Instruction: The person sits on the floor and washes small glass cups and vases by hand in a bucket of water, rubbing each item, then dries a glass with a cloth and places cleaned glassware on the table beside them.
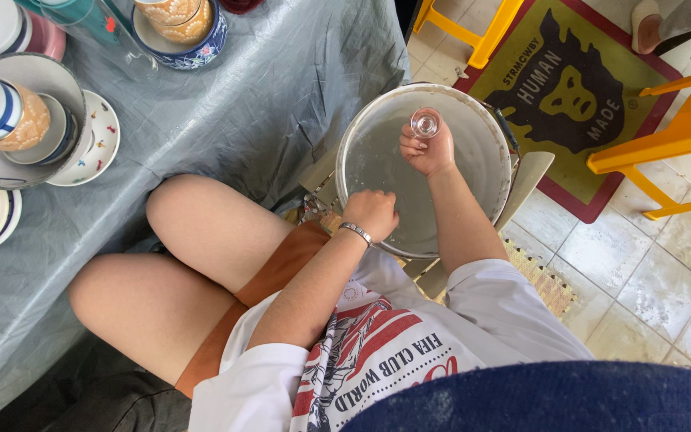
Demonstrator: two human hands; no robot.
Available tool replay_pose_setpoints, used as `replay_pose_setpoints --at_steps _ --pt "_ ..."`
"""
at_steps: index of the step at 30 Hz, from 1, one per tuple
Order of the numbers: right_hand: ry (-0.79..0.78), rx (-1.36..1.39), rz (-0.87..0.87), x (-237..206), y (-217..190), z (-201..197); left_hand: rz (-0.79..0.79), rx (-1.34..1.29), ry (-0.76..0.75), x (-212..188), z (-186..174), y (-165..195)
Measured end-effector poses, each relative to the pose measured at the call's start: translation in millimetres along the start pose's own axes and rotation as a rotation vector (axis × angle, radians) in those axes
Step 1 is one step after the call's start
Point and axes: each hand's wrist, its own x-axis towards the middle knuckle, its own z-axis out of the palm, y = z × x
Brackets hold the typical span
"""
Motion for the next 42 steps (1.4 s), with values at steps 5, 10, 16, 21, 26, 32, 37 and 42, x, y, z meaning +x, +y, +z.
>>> replay_pose_setpoints --at_steps 5,10,16,21,26,32,37,42 --pt "-0.002 0.009 -0.002 0 2 3 0.008 -0.006 0.007 1 1 -1" --pt "-0.028 -0.002 0.015 -1 2 6 0.008 0.003 0.017 1 3 -1" --pt "0.196 -0.441 -0.084 15 7 -18 0.012 -0.006 0.024 0 2 -1" --pt "0.536 -1.64 0.052 23 42 -54 -0.006 -0.001 0.002 -2 -1 1" --pt "0.472 -2.321 0.575 9 65 -70 -0.005 -0.013 -0.003 -3 -3 1" --pt "0.311 -2.551 0.758 13 66 -61 -0.011 -0.013 -0.001 -2 4 -1" --pt "0.376 -2.325 0.258 24 61 -49 -0.01 -0.015 0.021 -3 9 -3" --pt "0.466 -1.682 0.019 31 43 -36 0.0 -0.002 0.01 -6 4 -2"
